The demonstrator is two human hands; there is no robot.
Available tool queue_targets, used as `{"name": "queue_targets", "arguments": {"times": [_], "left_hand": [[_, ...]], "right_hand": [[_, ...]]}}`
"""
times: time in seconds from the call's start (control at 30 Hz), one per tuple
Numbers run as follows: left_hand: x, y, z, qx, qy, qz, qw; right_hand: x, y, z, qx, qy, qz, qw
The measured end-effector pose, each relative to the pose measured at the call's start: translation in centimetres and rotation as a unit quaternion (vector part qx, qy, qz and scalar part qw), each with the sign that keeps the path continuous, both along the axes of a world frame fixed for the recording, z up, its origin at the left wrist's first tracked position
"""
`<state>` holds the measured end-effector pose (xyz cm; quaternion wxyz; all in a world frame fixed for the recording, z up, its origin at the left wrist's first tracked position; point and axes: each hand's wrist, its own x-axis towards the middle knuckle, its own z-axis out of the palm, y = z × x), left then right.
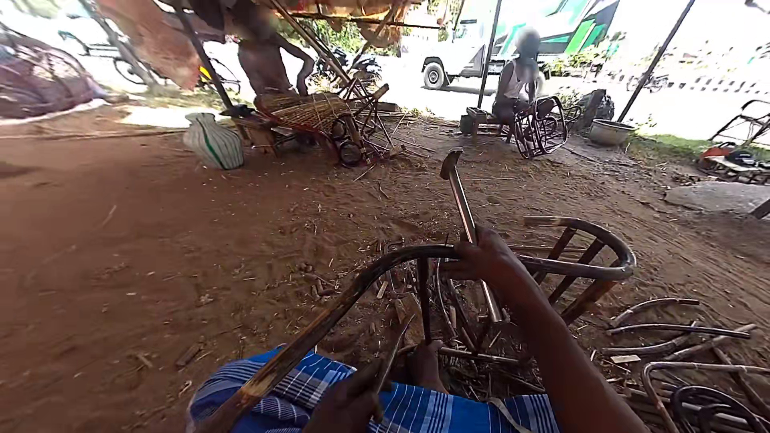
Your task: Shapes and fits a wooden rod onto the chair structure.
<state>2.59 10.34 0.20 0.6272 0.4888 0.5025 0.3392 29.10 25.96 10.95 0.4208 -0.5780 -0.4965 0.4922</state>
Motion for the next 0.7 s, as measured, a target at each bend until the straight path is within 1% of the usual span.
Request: {"name": "queue_targets", "arguments": {"times": [0.07, 0.1, 0.17, 0.27, 0.33, 0.43, 0.5, 0.6, 0.67, 0.7], "left_hand": [[3.4, 4.2, 1.3, 0.017, -0.055, 0.075, 0.995], [5.0, 6.2, 1.7, 0.030, -0.062, 0.107, 0.992], [7.4, 9.2, 2.1, 0.064, -0.078, 0.119, 0.988], [9.9, 11.8, 2.8, 0.100, -0.153, 0.130, 0.974], [11.0, 12.7, 3.9, 0.078, -0.174, 0.161, 0.968], [12.0, 13.5, 4.6, 0.044, -0.186, 0.204, 0.960], [12.2, 14.2, 4.5, 0.038, -0.202, 0.206, 0.957], [11.9, 15.1, 3.9, 0.080, -0.224, 0.163, 0.958], [11.6, 15.5, 3.2, 0.102, -0.224, 0.140, 0.959], [11.6, 15.5, 2.9, 0.106, -0.224, 0.134, 0.960]], "right_hand": [[0.0, -0.3, -0.1, -0.002, 0.003, -0.002, 1.000], [0.1, -0.3, -0.1, 0.000, 0.008, -0.005, 1.000], [0.1, -0.4, -0.3, 0.000, 0.013, -0.015, 1.000], [0.1, -0.6, -0.2, 0.004, 0.007, -0.021, 1.000], [0.1, -0.7, -0.1, 0.000, 0.008, -0.017, 1.000], [0.3, -0.7, 0.0, -0.007, 0.020, -0.009, 1.000], [0.4, -0.5, 0.2, -0.009, 0.022, -0.001, 1.000], [0.3, -0.5, 0.1, -0.003, 0.015, -0.005, 1.000], [0.4, -1.3, -0.6, 0.032, -0.005, -0.011, 0.999], [0.6, -2.6, -1.0, 0.065, -0.030, -0.014, 0.997]]}}
